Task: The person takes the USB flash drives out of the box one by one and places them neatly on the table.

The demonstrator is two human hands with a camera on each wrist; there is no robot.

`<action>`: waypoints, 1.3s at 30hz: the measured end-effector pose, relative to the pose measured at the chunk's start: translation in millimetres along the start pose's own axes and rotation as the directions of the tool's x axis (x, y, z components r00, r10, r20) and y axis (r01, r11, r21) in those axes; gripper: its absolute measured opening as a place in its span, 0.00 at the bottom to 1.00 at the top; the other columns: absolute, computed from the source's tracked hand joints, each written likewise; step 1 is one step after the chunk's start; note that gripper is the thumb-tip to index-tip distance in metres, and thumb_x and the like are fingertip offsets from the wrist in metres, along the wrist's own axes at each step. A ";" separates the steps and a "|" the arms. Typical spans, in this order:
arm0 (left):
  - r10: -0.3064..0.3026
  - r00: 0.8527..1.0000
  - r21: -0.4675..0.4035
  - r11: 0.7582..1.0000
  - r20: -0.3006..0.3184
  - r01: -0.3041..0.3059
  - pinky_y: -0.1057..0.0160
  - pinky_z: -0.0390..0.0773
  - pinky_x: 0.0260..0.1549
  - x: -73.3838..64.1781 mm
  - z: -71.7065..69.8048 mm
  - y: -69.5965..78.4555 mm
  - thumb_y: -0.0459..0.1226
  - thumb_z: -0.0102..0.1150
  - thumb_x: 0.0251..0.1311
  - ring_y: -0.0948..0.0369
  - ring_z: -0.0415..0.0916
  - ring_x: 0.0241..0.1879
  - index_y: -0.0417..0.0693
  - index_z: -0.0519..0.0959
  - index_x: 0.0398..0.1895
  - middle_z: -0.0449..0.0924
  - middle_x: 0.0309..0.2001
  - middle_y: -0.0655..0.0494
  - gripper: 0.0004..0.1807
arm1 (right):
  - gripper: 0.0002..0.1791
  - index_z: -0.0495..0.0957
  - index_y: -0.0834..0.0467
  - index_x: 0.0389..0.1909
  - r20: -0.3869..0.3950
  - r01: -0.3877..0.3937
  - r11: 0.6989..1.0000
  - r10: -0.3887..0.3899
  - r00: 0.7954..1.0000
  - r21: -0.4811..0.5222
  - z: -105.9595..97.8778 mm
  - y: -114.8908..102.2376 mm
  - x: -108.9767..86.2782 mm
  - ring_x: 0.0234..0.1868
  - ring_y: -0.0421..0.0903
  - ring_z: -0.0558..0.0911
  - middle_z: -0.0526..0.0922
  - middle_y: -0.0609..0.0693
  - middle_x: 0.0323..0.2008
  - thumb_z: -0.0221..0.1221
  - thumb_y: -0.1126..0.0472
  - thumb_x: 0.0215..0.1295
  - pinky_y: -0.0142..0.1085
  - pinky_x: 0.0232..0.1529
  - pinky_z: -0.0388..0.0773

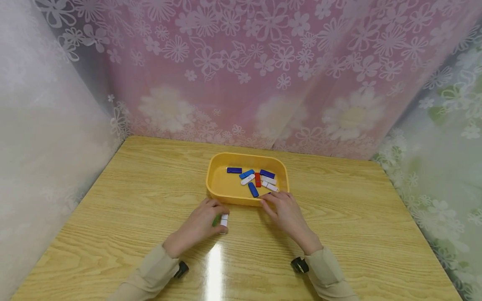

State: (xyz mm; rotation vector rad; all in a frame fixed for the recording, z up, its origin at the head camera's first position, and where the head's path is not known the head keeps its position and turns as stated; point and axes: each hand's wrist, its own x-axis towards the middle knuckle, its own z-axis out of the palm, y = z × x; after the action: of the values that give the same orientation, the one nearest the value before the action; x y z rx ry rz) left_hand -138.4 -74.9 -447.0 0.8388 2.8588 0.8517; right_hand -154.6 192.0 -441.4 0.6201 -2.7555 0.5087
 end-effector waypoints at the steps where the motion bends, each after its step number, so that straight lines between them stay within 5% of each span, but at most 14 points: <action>1: -0.003 1.000 -0.011 1.000 -0.005 0.002 0.51 0.76 0.55 0.1 -0.7 -0.1 0.40 0.75 0.56 0.52 0.73 0.52 0.42 0.84 0.52 0.81 0.50 0.51 0.21 | 0.08 0.88 0.56 0.43 0.000 0.001 1.000 -0.001 1.000 0.000 -0.2 -0.2 0.0 0.44 0.53 0.84 0.88 0.51 0.39 0.64 0.58 0.71 0.53 0.57 0.74; 9: -0.004 0.990 -0.052 0.999 -0.140 -0.003 0.62 0.81 0.38 3.3 -6.0 -0.6 0.39 0.67 0.66 0.61 0.80 0.39 0.48 0.86 0.45 0.85 0.42 0.58 0.08 | 0.09 0.88 0.56 0.44 0.002 -0.006 1.000 0.006 1.000 -0.004 -0.9 -1.7 0.1 0.44 0.53 0.84 0.88 0.51 0.40 0.63 0.57 0.71 0.53 0.57 0.74; 15: -0.019 0.977 -0.096 0.995 -0.214 -0.001 0.69 0.80 0.33 9.4 -15.2 1.3 0.40 0.62 0.70 0.66 0.80 0.33 0.50 0.86 0.42 0.84 0.37 0.61 0.07 | 0.09 0.88 0.55 0.44 0.021 -0.028 1.000 0.028 0.999 -0.002 -0.4 -1.7 0.0 0.45 0.54 0.84 0.88 0.51 0.40 0.62 0.56 0.72 0.53 0.57 0.74; 23: 0.032 0.941 -0.059 0.997 -0.337 -0.055 0.64 0.83 0.34 39.4 -36.6 1.5 0.38 0.60 0.72 0.63 0.80 0.31 0.46 0.86 0.42 0.84 0.36 0.57 0.07 | 0.09 0.88 0.55 0.44 0.026 -0.029 1.000 0.029 0.999 -0.005 -1.4 -2.8 0.7 0.45 0.54 0.84 0.88 0.50 0.40 0.63 0.56 0.72 0.54 0.57 0.74; 33: 0.038 0.970 0.003 0.999 -0.241 -0.039 0.55 0.82 0.47 97.5 -26.3 -7.0 0.36 0.57 0.74 0.52 0.82 0.49 0.42 0.84 0.51 0.84 0.49 0.49 0.11 | 0.09 0.88 0.55 0.43 0.013 -0.017 1.000 0.018 1.000 -0.018 0.0 -1.2 -0.1 0.45 0.53 0.83 0.88 0.49 0.39 0.63 0.56 0.71 0.53 0.56 0.74; 39: 0.011 0.987 0.036 0.999 -0.159 -0.006 0.54 0.78 0.58 120.2 -16.3 -10.3 0.33 0.55 0.74 0.51 0.80 0.55 0.40 0.82 0.55 0.83 0.53 0.47 0.12 | 0.08 0.88 0.56 0.42 -0.004 -0.002 1.000 0.002 1.000 -0.015 0.4 -0.3 -0.3 0.43 0.53 0.84 0.88 0.50 0.38 0.64 0.57 0.70 0.53 0.56 0.74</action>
State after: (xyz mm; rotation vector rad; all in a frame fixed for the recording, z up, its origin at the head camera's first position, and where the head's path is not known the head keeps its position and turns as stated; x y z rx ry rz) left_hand -249.0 -28.8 -425.4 0.8228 3.0180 0.9103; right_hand -154.3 191.7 -441.8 0.6128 -2.7539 0.4890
